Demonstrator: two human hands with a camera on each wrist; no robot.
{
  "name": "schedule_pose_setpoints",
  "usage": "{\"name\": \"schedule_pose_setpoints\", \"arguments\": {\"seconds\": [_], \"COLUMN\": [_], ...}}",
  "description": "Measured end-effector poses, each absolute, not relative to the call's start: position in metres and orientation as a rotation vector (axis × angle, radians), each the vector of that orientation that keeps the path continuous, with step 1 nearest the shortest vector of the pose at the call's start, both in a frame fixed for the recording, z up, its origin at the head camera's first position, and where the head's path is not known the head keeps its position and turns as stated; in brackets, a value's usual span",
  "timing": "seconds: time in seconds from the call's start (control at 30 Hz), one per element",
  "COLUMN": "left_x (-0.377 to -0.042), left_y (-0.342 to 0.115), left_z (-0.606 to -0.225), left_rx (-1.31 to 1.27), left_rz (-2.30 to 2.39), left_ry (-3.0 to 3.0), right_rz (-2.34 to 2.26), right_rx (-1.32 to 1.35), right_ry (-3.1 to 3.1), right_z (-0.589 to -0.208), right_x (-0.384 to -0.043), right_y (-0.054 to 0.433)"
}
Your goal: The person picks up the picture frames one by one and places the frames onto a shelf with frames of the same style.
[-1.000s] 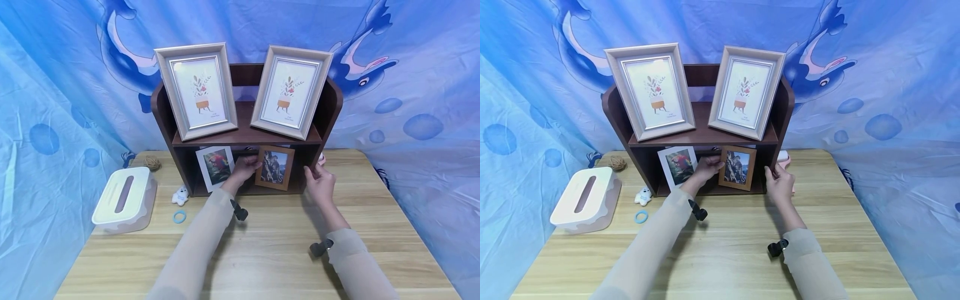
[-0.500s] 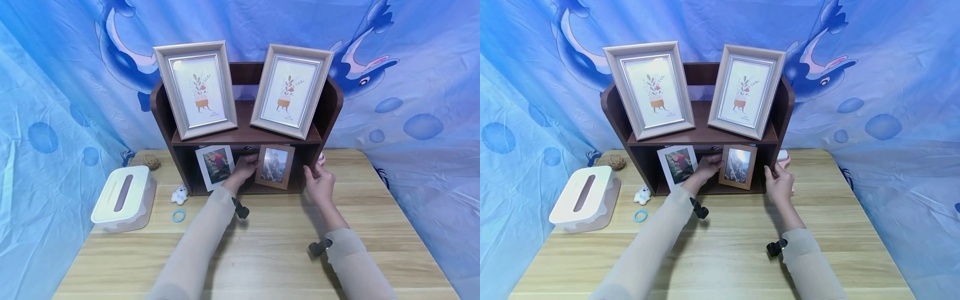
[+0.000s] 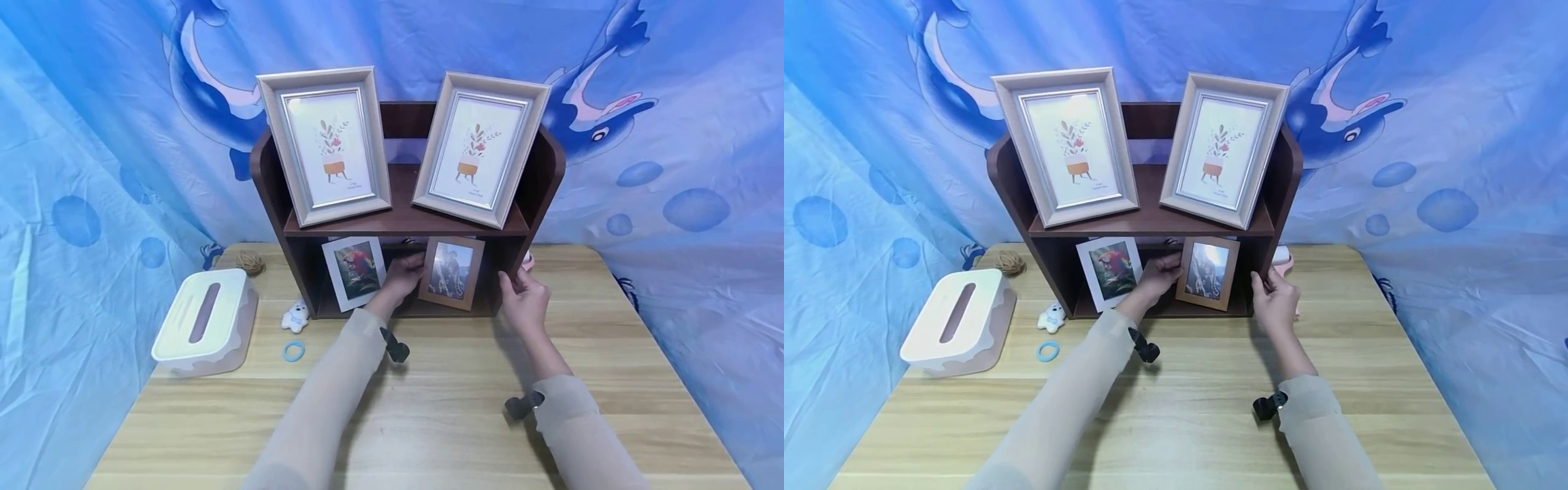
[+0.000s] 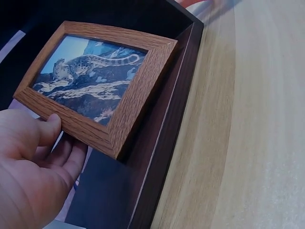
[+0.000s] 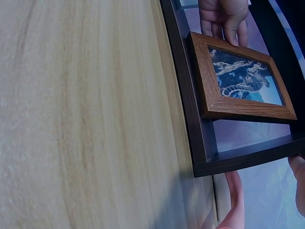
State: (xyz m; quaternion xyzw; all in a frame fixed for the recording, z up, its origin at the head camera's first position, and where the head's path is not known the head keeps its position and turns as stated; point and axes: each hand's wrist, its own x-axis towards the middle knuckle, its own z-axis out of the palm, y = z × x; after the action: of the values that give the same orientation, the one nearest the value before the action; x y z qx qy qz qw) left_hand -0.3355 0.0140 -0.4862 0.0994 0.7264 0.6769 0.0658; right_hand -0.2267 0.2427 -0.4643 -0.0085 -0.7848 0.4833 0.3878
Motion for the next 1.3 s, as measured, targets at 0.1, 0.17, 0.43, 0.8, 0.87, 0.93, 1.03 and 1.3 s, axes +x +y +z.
{"name": "schedule_pose_setpoints", "arguments": {"seconds": [0.1,0.17,0.43,0.8,0.87,0.93,1.03,1.3], "left_x": [-0.334,-0.331,-0.312,-0.261,-0.253,-0.246,-0.237,-0.219], "left_y": [0.014,0.013,0.0,-0.032,-0.042,-0.051,-0.065,-0.098], "left_z": [-0.487,-0.485,-0.472,-0.464,-0.465,-0.467,-0.47,-0.47], "left_rx": [0.294,0.29,0.568,0.813,0.852,0.875,0.9,0.865], "left_rz": [2.012,1.956,1.572,1.459,1.402,1.334,1.259,1.181], "left_ry": [2.229,2.284,2.77,2.86,2.904,2.944,2.992,3.041], "right_rz": [1.223,1.216,1.197,1.226,1.22,1.205,1.179,1.14], "right_rx": [-0.018,-0.01,0.015,0.002,0.0,-0.01,-0.02,-0.011], "right_ry": [-1.989,-1.982,-1.972,-1.963,-1.968,-1.974,-1.982,-2.004], "right_z": [-0.465,-0.466,-0.465,-0.463,-0.464,-0.464,-0.465,-0.465], "right_x": [-0.226,-0.227,-0.229,-0.226,-0.226,-0.226,-0.226,-0.227], "right_y": [0.242,0.242,0.244,0.242,0.242,0.242,0.244,0.248]}}
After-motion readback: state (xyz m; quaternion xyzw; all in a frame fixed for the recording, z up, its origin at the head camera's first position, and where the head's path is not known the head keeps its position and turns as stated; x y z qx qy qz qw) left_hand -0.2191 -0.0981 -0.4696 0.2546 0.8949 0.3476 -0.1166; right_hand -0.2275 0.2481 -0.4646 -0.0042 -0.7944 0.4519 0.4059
